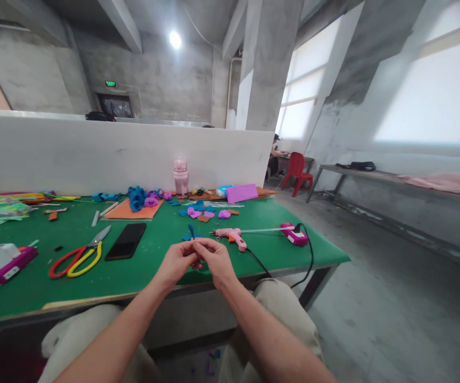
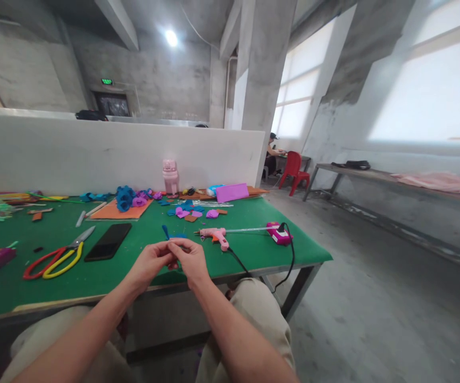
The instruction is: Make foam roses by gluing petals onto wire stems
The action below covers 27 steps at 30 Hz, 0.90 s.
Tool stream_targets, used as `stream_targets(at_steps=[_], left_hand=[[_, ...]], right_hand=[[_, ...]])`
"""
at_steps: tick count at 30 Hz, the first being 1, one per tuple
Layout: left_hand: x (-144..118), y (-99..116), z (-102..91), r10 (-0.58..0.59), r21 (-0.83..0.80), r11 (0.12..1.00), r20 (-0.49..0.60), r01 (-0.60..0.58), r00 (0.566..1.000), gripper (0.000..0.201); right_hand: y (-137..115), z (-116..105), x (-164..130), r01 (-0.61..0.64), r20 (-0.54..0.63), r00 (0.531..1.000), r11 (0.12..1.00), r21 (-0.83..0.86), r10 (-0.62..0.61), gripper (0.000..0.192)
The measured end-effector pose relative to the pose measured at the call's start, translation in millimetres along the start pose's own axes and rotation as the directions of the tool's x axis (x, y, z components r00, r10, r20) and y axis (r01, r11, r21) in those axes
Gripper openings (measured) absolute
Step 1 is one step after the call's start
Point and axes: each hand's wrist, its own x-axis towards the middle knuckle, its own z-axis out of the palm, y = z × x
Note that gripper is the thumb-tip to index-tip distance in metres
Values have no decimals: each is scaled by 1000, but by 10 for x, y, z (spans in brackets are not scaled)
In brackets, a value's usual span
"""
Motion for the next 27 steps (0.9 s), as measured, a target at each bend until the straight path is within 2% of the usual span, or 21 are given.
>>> stream_targets(at_steps=[3,9,12,15,21,24,27], left_hand=[[-20,14,-25,-52,10,999,16,51,999,24],[-18,-45,-36,-115,84,991,92,107,989,21],[-7,-72,-20,-131,169,979,109,112,985,18],[0,-68,-15,-96,213,975,120,69,988,16],[-32,27,-18,-30,264,964,68,11,997,32],[-42,50,-24,-22,309,951,33,11,999,35],[-38,30,-21,-24,326,945,28,14,999,33]], right_hand=[[-81,-58,20,-3,40,999,1000,-20,4,25],[-202,-141,45,52,29,998,994,-97,-49,26],[-203,-127,32,109,7,994,981,-163,-109,22],[-227,-101,7,137,-28,989,966,-221,-146,17],[-249,-82,-16,28,44,999,993,-117,-23,25],[-202,-100,11,33,43,999,998,-55,-30,28],[-165,-112,33,54,3,999,997,-62,-54,26]])
